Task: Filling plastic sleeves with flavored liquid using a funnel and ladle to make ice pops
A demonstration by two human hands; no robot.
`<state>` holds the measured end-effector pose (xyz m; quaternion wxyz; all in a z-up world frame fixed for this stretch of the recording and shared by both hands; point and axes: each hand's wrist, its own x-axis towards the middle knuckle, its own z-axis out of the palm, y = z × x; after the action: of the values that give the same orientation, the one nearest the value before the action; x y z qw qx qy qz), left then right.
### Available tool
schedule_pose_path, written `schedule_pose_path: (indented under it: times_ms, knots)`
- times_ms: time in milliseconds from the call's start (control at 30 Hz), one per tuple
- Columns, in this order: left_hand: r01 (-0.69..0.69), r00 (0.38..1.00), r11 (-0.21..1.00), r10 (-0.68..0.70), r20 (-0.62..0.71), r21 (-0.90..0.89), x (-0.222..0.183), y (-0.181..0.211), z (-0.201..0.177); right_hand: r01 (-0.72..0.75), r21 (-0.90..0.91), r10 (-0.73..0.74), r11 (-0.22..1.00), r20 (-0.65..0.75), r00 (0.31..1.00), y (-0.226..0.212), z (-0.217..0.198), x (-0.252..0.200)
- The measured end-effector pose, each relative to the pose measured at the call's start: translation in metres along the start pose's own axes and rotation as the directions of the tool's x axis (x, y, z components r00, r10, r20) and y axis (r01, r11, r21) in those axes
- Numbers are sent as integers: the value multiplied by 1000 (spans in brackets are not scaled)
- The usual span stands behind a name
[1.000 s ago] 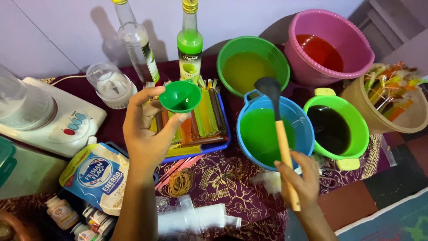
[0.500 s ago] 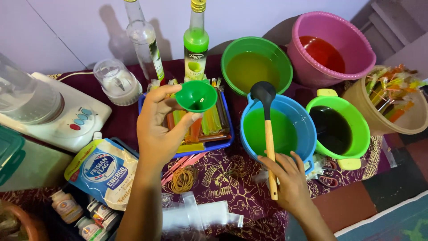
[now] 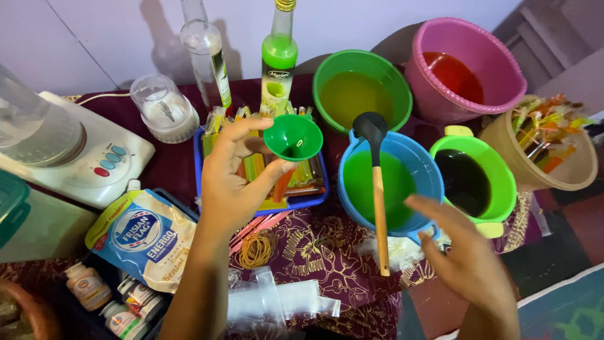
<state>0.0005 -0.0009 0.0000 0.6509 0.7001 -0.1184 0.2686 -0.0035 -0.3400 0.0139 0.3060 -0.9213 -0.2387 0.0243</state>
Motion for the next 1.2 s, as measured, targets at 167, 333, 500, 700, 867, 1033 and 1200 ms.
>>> schedule_pose_path:
  times_ms: [167,333,500,700,867,1033,1200]
  knots:
    - [-39,999,997,37,34,59,-1,5,6,308,184,-249,933,-284,926,-61,-15,29]
    - [-51,998,997,49,42,62,-3,17,11,383,163,-350,909,-197,916,-106,1,69]
    - [-43,997,997,39,64,65,-3,20,8,423,138,-385,896,-236,892,-118,17,85]
    - [80,996,996,-82,41,47,-3,22,6,403,123,-338,907,-360,870,-111,18,84]
    - [-105,994,979,108,-6,173,0,22,-1,302,120,-221,946,-443,869,-74,22,69]
    - [-27,999,982,33,-30,186,0,28,-1,93,125,-71,988,-169,983,-58,87,30]
    - [29,999,977,-20,-45,211,-1,29,2,-12,-43,13,999,22,1000,-61,139,16]
